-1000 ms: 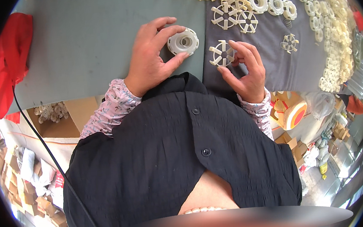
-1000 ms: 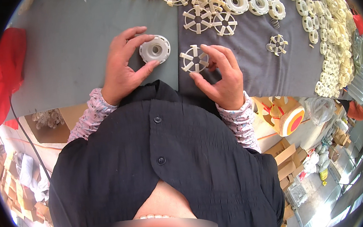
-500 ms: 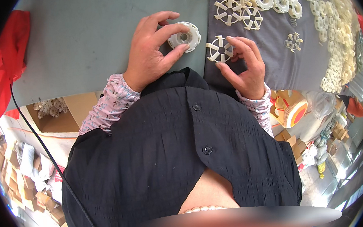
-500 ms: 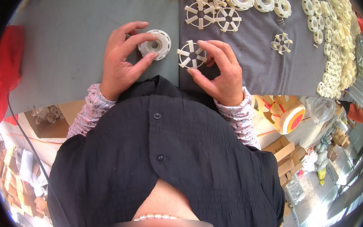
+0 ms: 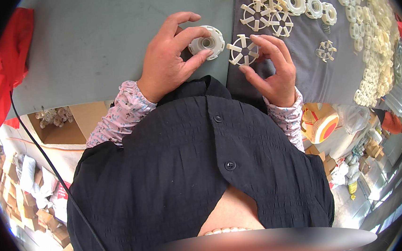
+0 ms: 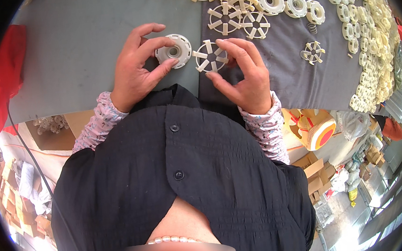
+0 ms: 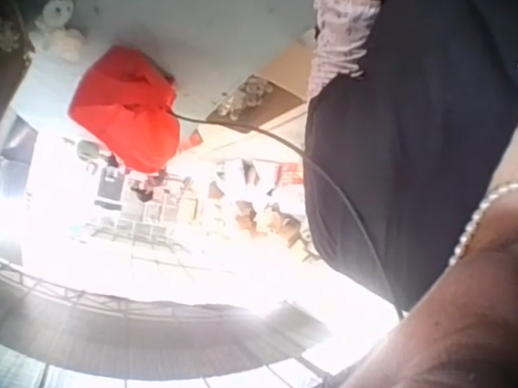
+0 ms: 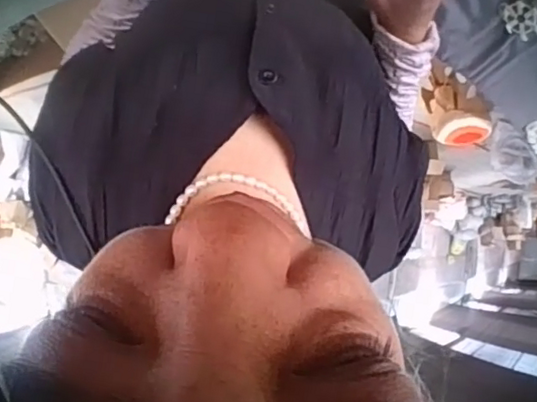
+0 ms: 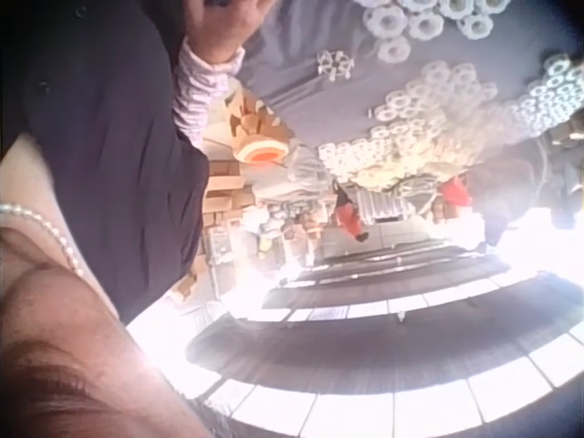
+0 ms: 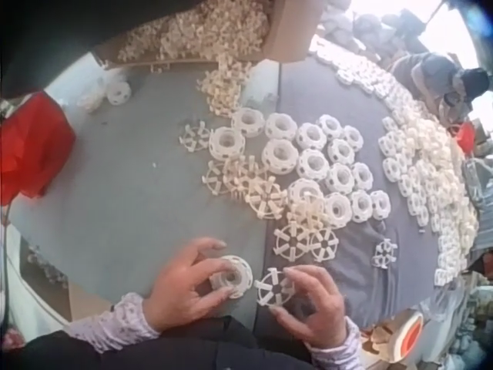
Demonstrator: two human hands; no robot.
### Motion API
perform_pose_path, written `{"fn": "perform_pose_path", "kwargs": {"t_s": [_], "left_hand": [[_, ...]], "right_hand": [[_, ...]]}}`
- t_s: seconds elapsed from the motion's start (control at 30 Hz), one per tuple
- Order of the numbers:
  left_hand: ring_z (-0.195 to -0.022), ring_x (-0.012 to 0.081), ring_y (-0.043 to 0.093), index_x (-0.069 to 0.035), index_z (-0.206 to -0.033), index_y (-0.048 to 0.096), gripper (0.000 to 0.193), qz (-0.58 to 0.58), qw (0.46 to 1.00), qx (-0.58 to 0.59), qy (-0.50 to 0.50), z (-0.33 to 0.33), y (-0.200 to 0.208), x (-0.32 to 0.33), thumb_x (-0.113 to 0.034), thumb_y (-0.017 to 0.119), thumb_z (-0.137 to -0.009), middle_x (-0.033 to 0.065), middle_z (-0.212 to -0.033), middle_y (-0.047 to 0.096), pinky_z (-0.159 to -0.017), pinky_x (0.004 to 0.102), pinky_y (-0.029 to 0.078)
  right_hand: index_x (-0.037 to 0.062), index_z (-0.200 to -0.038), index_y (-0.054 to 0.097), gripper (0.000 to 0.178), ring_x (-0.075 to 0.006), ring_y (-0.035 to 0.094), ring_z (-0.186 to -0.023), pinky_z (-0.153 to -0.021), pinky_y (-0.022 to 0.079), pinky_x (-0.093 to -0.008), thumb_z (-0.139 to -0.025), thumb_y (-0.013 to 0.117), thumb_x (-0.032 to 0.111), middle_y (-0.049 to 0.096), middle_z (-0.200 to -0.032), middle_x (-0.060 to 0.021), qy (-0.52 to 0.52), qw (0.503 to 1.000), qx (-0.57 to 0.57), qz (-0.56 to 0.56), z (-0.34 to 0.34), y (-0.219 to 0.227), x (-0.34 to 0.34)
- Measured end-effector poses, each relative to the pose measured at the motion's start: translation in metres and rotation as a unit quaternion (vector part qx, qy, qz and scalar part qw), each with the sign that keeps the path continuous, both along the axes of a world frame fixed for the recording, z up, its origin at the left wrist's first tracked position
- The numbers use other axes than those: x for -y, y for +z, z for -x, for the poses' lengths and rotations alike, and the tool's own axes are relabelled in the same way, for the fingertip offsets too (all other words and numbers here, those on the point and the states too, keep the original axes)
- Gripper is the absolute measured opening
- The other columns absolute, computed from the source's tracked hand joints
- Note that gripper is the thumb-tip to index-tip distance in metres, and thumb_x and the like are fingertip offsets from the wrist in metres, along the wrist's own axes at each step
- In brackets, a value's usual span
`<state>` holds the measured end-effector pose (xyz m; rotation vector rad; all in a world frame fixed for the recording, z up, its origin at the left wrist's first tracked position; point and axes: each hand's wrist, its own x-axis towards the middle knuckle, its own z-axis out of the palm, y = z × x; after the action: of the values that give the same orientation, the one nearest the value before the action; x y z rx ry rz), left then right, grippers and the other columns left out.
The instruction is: The person assembles small plastic gear parts and springs by hand on a workspace.
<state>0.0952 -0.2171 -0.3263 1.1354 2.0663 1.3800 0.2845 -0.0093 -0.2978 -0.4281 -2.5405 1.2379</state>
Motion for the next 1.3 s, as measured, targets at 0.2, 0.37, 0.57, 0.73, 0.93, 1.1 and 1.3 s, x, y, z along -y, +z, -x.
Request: {"fn": "perform_pose_path", "kwargs": {"t_s": [0.2,0.37,0.57,0.73,0.93,1.1,1.3], "left_hand": [[-0.100,0.0259,0.074,-0.012,-0.120,0.077,0.037,-0.002,0.999,-0.039,-0.002,0.003,0.012,-0.002,-0.017,0.092,-0.087,0.0096,-0.139,0.065,-0.084,0.0372,0.061],[-0.101,0.0267,0.074,-0.010,-0.122,0.077,0.040,-0.008,0.999,-0.040,-0.018,0.004,-0.001,0.001,-0.017,0.092,-0.086,0.0101,-0.138,0.065,-0.085,0.0369,0.061],[-0.091,0.0189,0.071,-0.007,-0.136,0.072,0.056,0.020,1.000,0.002,-0.015,0.006,0.016,0.004,-0.020,0.093,-0.086,0.0085,-0.139,0.065,-0.080,0.0328,0.059],[-0.083,0.0116,0.066,-0.005,-0.147,0.065,0.065,0.032,0.984,0.176,0.012,0.000,0.017,0.014,-0.023,0.092,-0.091,0.0074,-0.139,0.064,-0.073,0.0268,0.058],[-0.082,0.0111,0.066,-0.006,-0.147,0.068,0.051,-0.010,0.984,0.176,0.020,-0.004,0.004,0.008,-0.012,0.083,-0.098,0.0090,-0.139,0.063,-0.072,0.0261,0.058],[-0.083,0.0110,0.066,-0.008,-0.153,0.065,0.057,-0.003,0.967,0.254,0.011,-0.002,0.003,0.010,0.003,0.073,-0.098,0.0108,-0.153,0.059,-0.071,0.0259,0.058],[-0.083,0.0075,0.062,-0.008,-0.155,0.064,0.064,0.030,0.985,0.165,-0.045,0.001,0.015,0.011,-0.008,0.082,-0.094,0.0089,-0.149,0.064,-0.063,0.0247,0.053]], "right_hand": [[0.0034,-0.140,0.072,0.068,-0.0167,0.065,-0.087,-0.078,0.059,-0.0313,-0.077,0.095,0.004,0.070,-0.129,-0.0107,-0.002,1.000,-0.003,0.003,0.001,0.000,0.000],[0.0033,-0.140,0.072,0.068,-0.0166,0.066,-0.087,-0.077,0.059,-0.0311,-0.077,0.095,0.004,0.070,-0.130,-0.0108,0.003,1.000,-0.015,0.003,0.004,0.000,-0.003],[0.0041,-0.141,0.072,0.067,-0.0178,0.069,-0.093,-0.079,0.061,-0.0314,-0.078,0.094,0.004,0.070,-0.132,-0.0111,0.030,0.999,-0.010,0.002,0.012,0.003,-0.002],[0.0054,-0.143,0.070,0.063,-0.0290,0.073,-0.109,-0.088,0.064,-0.0375,-0.084,0.091,0.006,0.069,-0.134,-0.0128,0.136,0.990,-0.020,-0.011,0.044,0.011,0.001],[0.0041,-0.142,0.069,0.060,-0.0314,0.073,-0.113,-0.096,0.061,-0.0395,-0.085,0.088,0.011,0.068,-0.134,-0.0127,0.174,0.984,-0.004,-0.045,0.060,0.001,0.003],[0.0039,-0.145,0.068,0.063,-0.0279,0.071,-0.118,-0.099,0.060,-0.0361,-0.086,0.087,0.014,0.065,-0.139,-0.0100,0.176,0.972,0.043,-0.151,0.063,0.003,0.022],[0.0059,-0.141,0.071,0.057,-0.0248,0.072,-0.115,-0.095,0.062,-0.0356,-0.087,0.088,0.014,0.064,-0.142,-0.0109,0.154,0.983,-0.015,-0.096,0.051,-0.007,0.027]]}}
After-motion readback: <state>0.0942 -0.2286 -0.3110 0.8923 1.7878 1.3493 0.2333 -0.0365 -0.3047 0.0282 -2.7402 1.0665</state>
